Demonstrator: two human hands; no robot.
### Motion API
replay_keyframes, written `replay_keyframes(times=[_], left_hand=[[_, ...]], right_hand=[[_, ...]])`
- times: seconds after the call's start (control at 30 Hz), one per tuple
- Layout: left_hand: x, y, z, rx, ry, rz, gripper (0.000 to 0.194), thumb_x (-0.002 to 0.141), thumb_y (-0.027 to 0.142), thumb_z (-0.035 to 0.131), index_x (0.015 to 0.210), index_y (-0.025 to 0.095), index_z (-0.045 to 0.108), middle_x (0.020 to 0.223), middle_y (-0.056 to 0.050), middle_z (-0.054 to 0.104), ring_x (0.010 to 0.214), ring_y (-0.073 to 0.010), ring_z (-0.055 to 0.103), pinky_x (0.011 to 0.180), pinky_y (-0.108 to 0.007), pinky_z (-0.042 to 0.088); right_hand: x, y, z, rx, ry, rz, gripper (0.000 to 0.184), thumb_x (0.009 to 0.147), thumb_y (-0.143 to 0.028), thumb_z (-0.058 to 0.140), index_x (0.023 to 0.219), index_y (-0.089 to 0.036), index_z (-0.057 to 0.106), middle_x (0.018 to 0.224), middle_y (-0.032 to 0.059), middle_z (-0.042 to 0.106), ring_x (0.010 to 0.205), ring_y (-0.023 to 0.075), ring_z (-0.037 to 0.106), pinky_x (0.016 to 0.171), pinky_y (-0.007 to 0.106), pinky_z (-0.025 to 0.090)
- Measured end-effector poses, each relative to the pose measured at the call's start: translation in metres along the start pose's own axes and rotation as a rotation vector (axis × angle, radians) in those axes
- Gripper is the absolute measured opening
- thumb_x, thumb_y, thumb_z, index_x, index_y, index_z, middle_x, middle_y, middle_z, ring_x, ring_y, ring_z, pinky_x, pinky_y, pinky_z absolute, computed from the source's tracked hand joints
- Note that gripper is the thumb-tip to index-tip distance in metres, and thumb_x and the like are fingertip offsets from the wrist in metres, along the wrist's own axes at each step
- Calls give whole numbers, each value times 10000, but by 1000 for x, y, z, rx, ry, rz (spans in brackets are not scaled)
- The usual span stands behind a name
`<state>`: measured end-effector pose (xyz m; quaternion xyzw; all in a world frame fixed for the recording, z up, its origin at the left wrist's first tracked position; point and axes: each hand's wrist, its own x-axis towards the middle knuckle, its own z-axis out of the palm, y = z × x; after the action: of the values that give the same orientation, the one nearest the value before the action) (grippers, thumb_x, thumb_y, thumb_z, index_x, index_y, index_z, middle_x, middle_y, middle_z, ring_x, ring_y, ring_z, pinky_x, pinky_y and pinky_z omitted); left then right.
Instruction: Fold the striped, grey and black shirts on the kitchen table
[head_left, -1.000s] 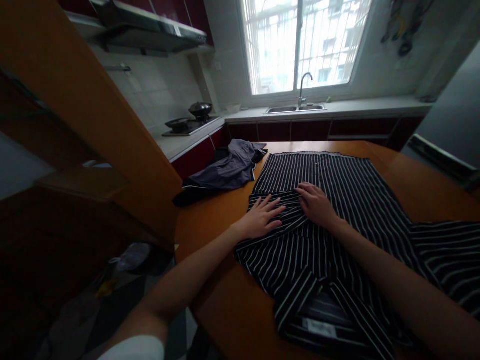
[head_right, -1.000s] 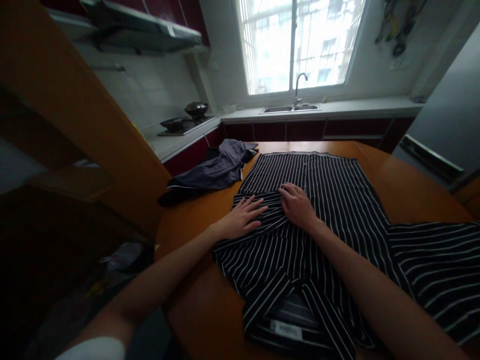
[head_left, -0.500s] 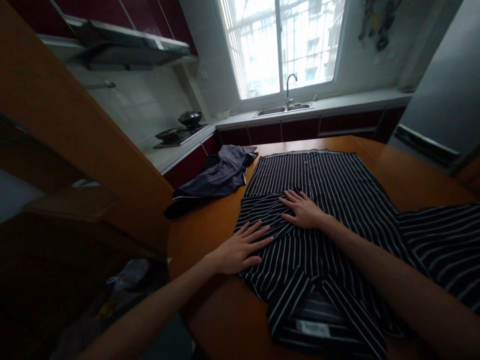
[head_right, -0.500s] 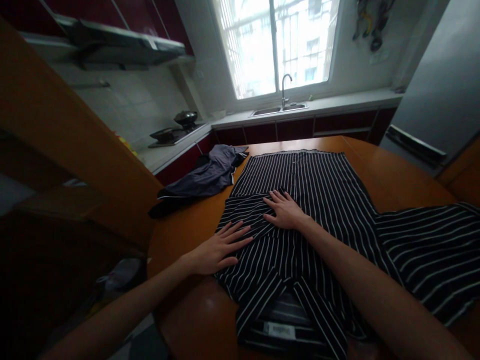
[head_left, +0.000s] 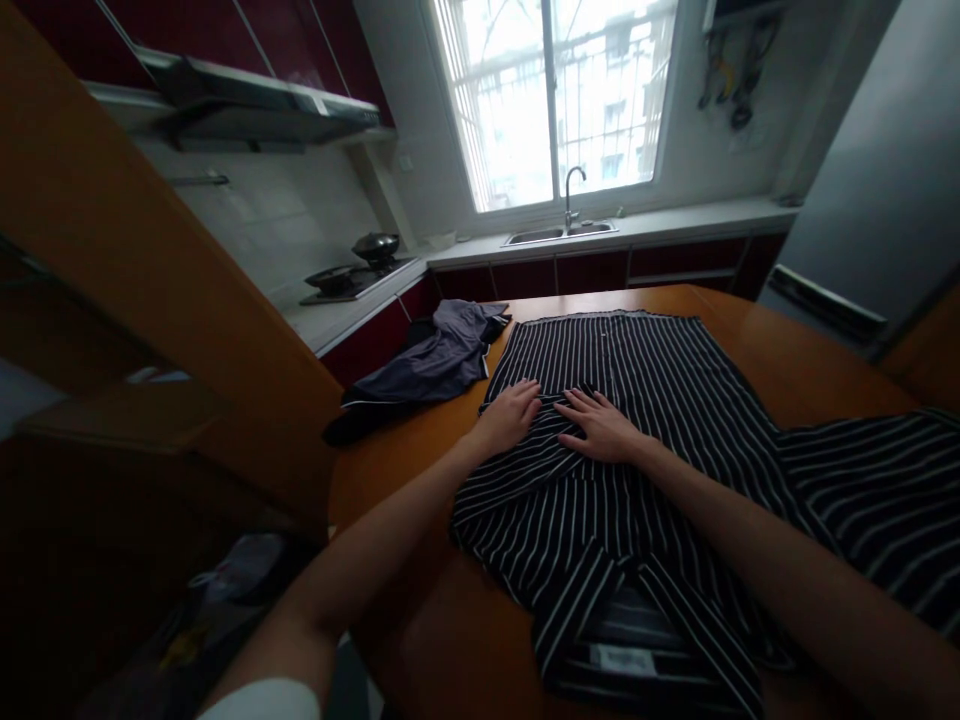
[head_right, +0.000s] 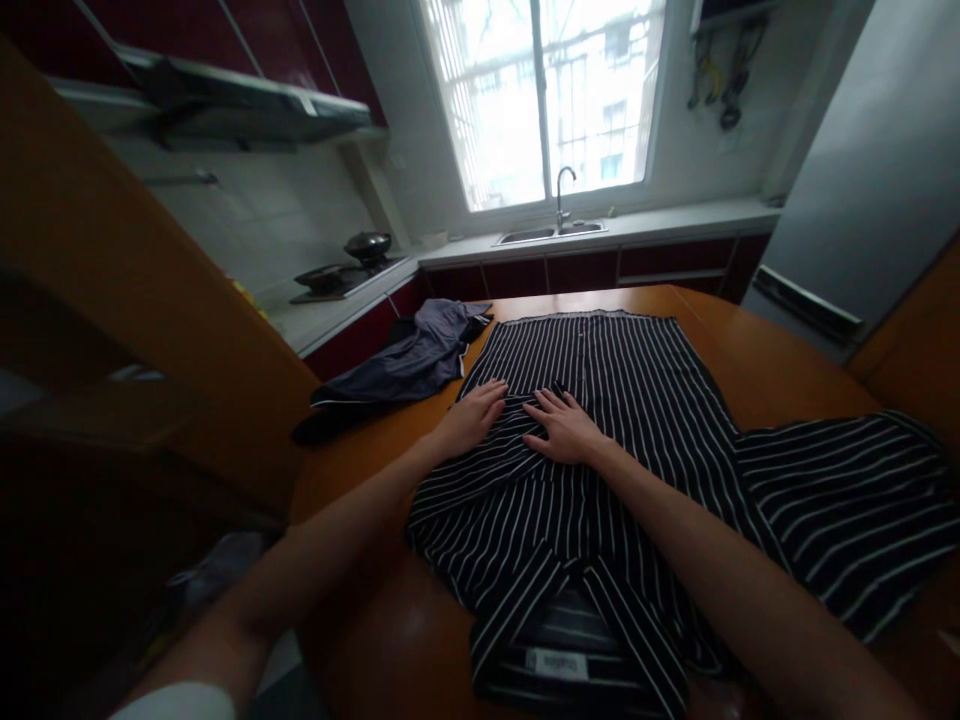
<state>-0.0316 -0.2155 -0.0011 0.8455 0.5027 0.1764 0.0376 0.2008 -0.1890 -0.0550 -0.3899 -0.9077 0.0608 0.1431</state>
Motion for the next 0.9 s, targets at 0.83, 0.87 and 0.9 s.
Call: replay_keyframes(times=[0.83,0.87,0.9], left_hand=[[-1,-35,11,178,58,-92,543,1041,517,341,1509,265,452,1600,-85,377,1513,-345,226,1205,-615,145],[-3,-30,11,154,47,-34,532,1049,494,328,1516,263,440,1602,-70,377,1520,-314,220,1218,-573,159],[-4,-24,13,128,22,11,531,1054,487,318,1526,267,424,1609,-57,365,1524,-295,212,1225,-543,169]], right_hand=[[-3,45,-13,83,452,522,548,1013,-275,229,1431,-73,521,1509,179,493,1461,289,365,1185,525,278],[-1,44,-14,100,492,512,549,1009,-270,234,1443,-82,512,1512,169,492,1463,281,363,1189,519,277],[0,43,-13,116,522,495,549,1004,-266,242,1460,-99,498,1516,156,490,1466,273,358,1192,516,275]])
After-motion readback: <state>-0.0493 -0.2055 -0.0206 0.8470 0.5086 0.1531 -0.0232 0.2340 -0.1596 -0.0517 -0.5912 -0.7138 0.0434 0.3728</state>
